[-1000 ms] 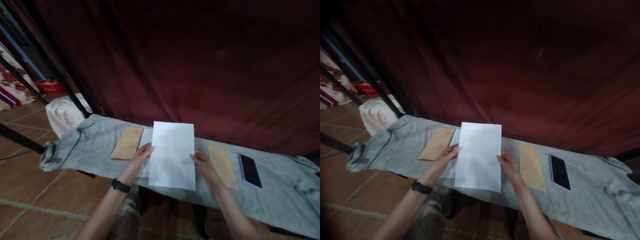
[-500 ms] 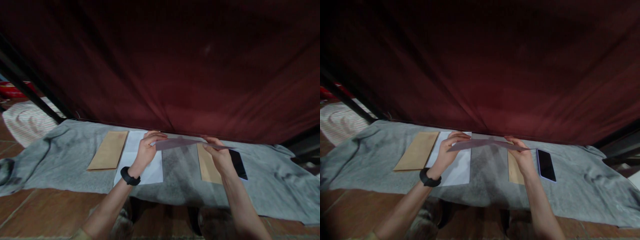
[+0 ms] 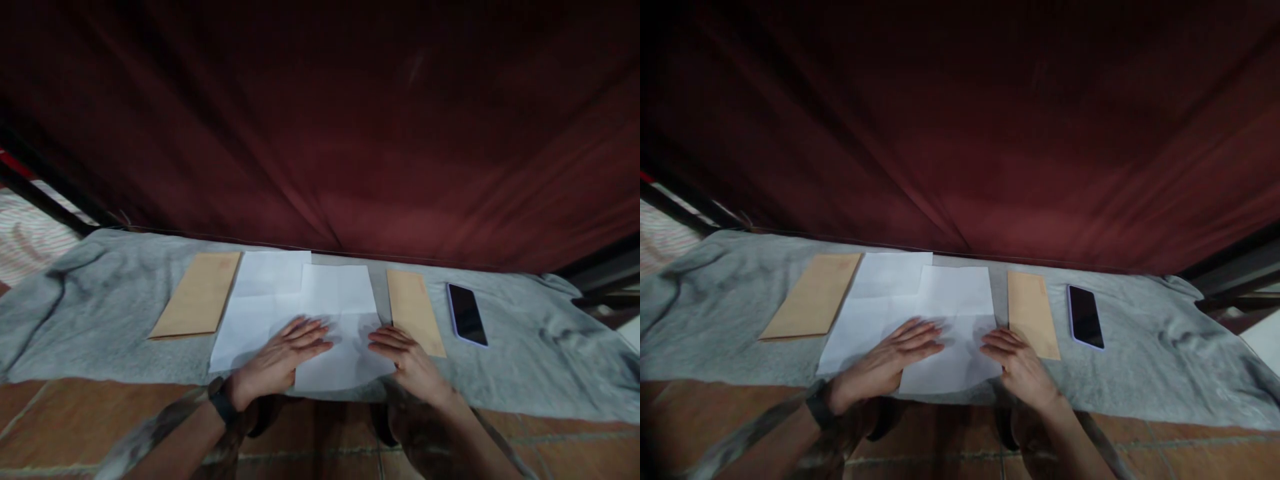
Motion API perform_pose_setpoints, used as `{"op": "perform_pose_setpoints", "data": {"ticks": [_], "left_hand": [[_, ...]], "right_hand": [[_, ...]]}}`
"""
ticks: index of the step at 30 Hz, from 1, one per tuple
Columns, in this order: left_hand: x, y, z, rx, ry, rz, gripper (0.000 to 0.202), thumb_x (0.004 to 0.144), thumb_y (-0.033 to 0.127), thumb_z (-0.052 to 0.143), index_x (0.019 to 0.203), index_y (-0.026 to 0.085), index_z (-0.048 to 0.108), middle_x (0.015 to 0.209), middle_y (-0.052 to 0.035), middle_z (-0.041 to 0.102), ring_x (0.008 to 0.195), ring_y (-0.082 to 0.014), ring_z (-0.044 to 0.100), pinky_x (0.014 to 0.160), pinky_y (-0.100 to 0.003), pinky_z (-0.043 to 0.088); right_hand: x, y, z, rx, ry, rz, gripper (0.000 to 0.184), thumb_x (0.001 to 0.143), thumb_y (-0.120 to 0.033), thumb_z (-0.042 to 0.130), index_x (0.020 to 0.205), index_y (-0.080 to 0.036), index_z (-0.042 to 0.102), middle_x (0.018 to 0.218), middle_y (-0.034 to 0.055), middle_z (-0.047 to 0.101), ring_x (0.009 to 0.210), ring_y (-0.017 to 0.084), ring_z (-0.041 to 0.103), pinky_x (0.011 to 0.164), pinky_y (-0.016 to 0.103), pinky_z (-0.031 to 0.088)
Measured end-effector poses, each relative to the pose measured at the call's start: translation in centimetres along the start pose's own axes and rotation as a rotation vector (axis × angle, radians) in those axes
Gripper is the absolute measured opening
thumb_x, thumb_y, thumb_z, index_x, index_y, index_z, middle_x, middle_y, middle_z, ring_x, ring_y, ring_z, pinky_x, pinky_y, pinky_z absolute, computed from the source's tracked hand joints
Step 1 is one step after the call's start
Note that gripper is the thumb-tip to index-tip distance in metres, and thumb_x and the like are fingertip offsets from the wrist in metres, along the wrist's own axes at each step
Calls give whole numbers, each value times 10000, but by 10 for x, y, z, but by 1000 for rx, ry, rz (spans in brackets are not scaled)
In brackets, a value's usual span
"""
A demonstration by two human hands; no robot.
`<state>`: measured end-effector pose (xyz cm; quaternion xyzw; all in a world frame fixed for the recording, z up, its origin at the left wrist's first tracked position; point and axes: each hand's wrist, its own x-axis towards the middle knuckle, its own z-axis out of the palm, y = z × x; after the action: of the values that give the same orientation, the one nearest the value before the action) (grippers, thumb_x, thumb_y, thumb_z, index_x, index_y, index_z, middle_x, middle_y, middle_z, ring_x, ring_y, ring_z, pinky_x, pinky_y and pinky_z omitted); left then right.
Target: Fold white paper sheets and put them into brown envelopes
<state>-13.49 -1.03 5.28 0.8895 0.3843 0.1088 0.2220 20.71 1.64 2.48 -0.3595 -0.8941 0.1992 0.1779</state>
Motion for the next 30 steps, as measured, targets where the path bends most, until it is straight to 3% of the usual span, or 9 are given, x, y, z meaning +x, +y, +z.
{"op": "perform_pose_setpoints", "data": {"ticks": [4, 8, 12, 16, 19, 22, 25, 28, 30], "left_hand": [[2, 3, 5, -44, -79, -19, 931, 610, -59, 461, 1422, 389, 550, 1586, 52, 415, 1504, -200, 326, 1272, -490, 167], [5, -5, 6, -124, -66, -23, 822, 650, -24, 522, 1352, 394, 620, 1519, 45, 510, 1452, -214, 424, 1259, -472, 224], [7, -19, 4, -260, -15, -59, 673, 736, -21, 481, 1230, 373, 713, 1369, 33, 654, 1330, -184, 567, 1202, -415, 350], [13, -34, -2, -463, 32, -168, 387, 847, 109, 556, 1091, 306, 783, 1242, -20, 733, 1178, -207, 673, 1054, -361, 496], [19, -41, -8, -540, 40, -221, 245, 881, 284, 634, 1072, 260, 786, 1140, -55, 771, 1058, -217, 716, 959, -332, 534], [24, -44, -12, -550, 79, -206, 246, 853, 330, 674, 1058, 245, 781, 1101, -55, 777, 1020, -215, 714, 937, -318, 528], [26, -46, -14, -610, 133, -223, 221, 818, 383, 711, 944, 219, 788, 953, -42, 781, 919, -228, 707, 832, -294, 545], [29, -49, -15, -690, 244, -305, 281, 785, 472, 733, 789, 192, 759, 719, -16, 707, 741, -211, 650, 651, -261, 518], [33, -51, -16, -728, 280, -350, 331, 795, 504, 710, 749, 177, 730, 679, -12, 662, 698, -195, 608, 611, -253, 490]], "right_hand": [[-2, -11, -8, 0, -37, 15, 758, 652, 50, 516, 1285, -330, 688, 1383, 24, 649, 1311, 240, 580, 1189, 486, 380], [0, -13, -7, 61, -122, 53, 731, 698, 12, 571, 1332, -343, 655, 1469, 9, 574, 1373, 237, 521, 1204, 456, 358], [0, 1, -4, 164, -123, 131, 674, 711, 61, 476, 1191, -331, 742, 1334, 1, 683, 1272, 201, 613, 1112, 411, 470], [7, 19, -7, 289, -71, 215, 606, 722, 34, 479, 1127, -309, 771, 1307, 10, 698, 1258, 226, 622, 1112, 443, 465], [16, 28, -9, 411, -74, 280, 479, 762, -49, 548, 1112, -281, 777, 1258, 23, 724, 1205, 244, 651, 1093, 428, 474], [23, 34, -6, 547, -32, 375, 251, 857, -247, 611, 1026, -226, 794, 1120, 51, 770, 1075, 261, 699, 999, 411, 530], [29, 39, -2, 646, 2, 471, 302, 882, -431, 629, 994, -202, 792, 992, 51, 786, 945, 258, 715, 898, 399, 564], [36, 42, 0, 689, 59, 498, 344, 849, -488, 660, 983, -197, 785, 985, 51, 783, 954, 266, 699, 892, 402, 555], [43, 43, -1, 711, 134, 509, 369, 838, -514, 662, 974, -190, 775, 997, 58, 778, 958, 268, 691, 886, 396, 549]]}}
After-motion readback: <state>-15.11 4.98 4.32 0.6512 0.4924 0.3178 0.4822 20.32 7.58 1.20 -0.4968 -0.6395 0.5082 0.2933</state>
